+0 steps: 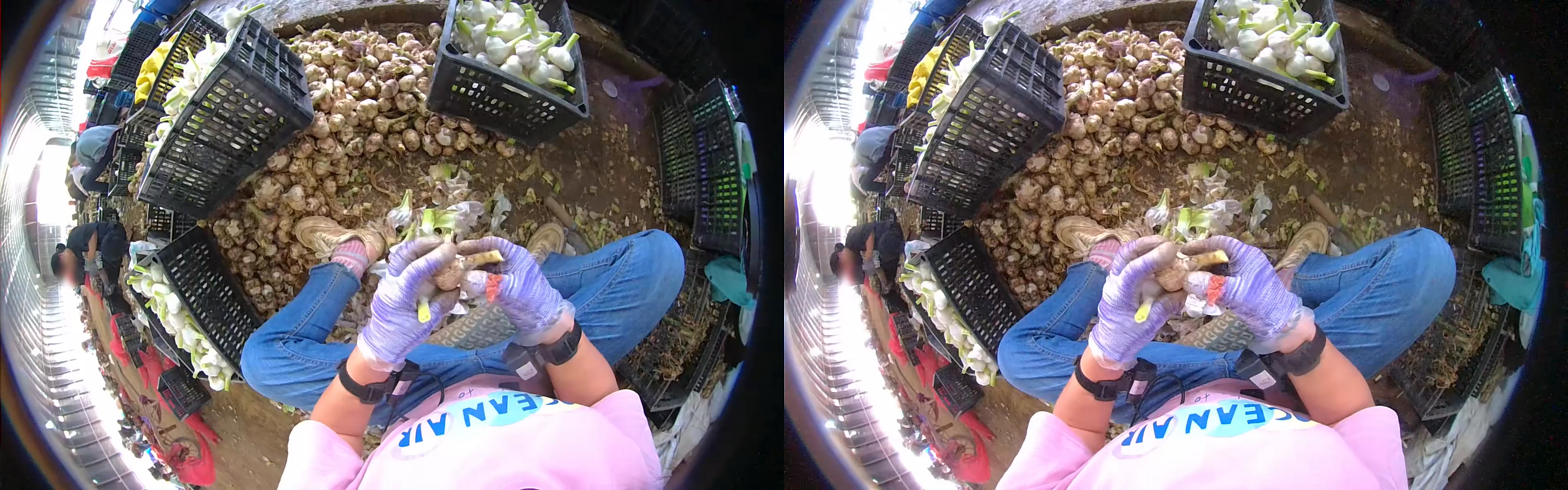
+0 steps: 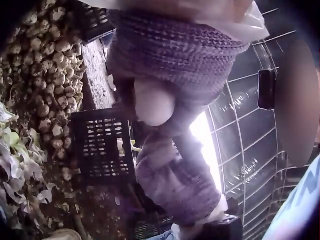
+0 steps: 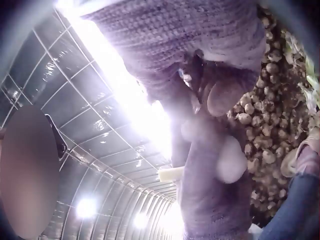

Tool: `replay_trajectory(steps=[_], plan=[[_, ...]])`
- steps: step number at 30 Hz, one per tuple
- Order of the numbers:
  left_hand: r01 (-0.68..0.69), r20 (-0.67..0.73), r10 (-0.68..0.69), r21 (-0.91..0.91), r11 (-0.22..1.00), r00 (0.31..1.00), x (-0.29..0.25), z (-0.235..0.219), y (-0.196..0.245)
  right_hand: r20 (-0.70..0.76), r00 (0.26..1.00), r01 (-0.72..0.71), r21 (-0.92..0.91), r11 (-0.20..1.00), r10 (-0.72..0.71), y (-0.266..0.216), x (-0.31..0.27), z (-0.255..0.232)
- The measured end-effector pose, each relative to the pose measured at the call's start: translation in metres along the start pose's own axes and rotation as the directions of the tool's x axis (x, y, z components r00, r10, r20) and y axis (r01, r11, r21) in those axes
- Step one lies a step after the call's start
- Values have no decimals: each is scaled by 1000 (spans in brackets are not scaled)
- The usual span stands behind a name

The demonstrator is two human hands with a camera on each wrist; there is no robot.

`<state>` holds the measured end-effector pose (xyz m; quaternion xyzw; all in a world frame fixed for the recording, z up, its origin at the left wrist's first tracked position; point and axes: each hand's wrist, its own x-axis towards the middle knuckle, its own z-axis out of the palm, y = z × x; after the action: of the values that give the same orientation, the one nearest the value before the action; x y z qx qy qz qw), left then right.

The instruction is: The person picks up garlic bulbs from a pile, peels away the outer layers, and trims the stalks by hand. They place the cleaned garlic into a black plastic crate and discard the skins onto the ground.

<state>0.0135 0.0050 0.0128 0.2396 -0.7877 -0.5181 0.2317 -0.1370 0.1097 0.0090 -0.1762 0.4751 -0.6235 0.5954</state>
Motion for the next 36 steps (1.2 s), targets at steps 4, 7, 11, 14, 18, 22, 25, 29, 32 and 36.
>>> replay_trajectory(steps=[4,7,11,14,18,22,25,29,32,36], plan=[[137,33,-133,-182,974,991,-3,0,2,-64,990,-120,117,986,128,9,1,-4],[443,117,-446,-486,754,887,-4,-2,-11,36,995,96,-340,936,-89,9,4,-20],[734,486,-605,-626,262,630,-9,-3,-39,253,811,497,-773,394,-527,23,9,-27],[587,199,-578,-511,629,792,-4,2,-40,68,949,274,-657,703,-307,19,7,-23],[606,210,-570,-324,726,794,1,4,-6,105,952,280,-676,682,-287,28,6,-25],[620,500,-376,-697,360,780,4,-21,-15,134,991,-44,169,985,22,13,1,-15],[581,389,-453,-682,443,802,13,-19,-9,180,978,-191,582,790,105,12,3,-11],[452,95,-447,-330,829,889,8,-5,-23,52,998,-40,176,984,31,17,2,-2],[332,-1,-348,-298,895,938,9,-4,-21,79,989,-140,229,963,125,16,2,-8],[157,-24,-169,-267,951,985,12,-17,-6,-137,953,194,-416,888,-272,4,14,-30]])
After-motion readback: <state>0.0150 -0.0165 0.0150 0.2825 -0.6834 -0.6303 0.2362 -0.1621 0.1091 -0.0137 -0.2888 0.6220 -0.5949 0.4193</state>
